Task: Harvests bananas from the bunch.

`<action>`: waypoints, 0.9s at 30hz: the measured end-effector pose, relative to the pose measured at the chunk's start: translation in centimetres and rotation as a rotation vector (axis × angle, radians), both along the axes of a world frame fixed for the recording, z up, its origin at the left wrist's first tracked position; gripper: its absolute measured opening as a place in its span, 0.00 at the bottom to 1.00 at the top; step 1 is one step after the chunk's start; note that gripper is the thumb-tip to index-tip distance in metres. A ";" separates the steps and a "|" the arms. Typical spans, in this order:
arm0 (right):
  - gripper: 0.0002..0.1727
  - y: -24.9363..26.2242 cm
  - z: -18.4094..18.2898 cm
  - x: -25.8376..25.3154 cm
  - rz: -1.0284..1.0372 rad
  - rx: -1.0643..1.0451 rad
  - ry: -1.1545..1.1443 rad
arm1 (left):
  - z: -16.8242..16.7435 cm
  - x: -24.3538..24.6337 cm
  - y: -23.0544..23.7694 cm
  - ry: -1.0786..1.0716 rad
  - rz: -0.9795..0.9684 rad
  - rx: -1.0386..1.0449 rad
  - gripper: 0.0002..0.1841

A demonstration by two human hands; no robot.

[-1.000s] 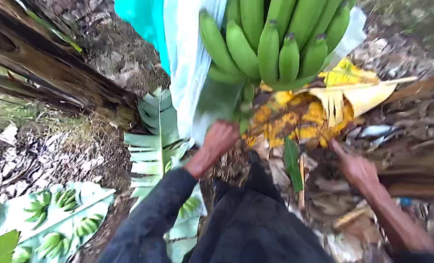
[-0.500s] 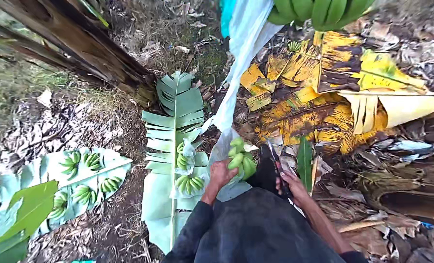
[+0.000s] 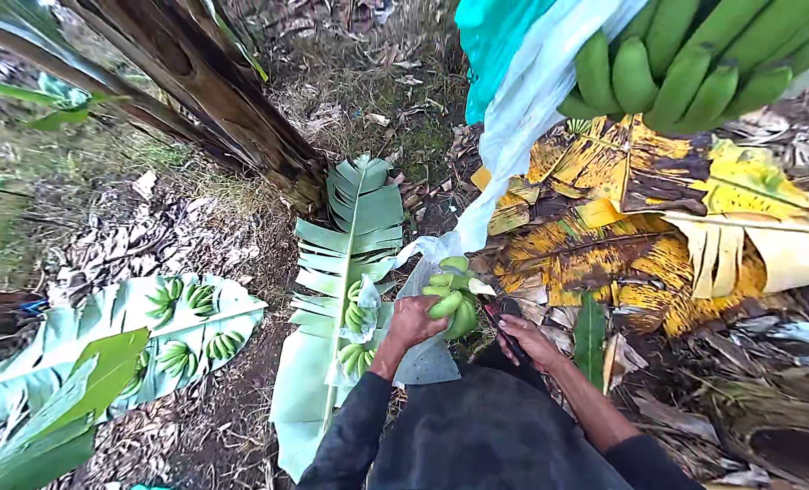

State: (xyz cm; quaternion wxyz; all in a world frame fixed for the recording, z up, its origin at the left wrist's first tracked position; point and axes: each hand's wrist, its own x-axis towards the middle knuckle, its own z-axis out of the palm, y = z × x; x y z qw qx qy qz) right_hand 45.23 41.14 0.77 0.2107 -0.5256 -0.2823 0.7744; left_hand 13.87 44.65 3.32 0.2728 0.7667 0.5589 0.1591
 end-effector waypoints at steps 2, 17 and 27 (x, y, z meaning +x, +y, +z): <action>0.21 -0.3 0.3 -1.4 -0.001 -0.032 0.019 | -0.4 -0.2 0.0 0.017 0.014 -0.025 0.19; 0.20 -1.1 4.9 -5.9 -0.228 -0.341 0.001 | -4.2 2.0 -2.0 0.109 0.178 -0.307 0.25; 0.21 0.4 6.8 -3.9 -0.375 -0.307 0.006 | -4.0 4.8 2.1 0.082 0.017 -0.171 0.23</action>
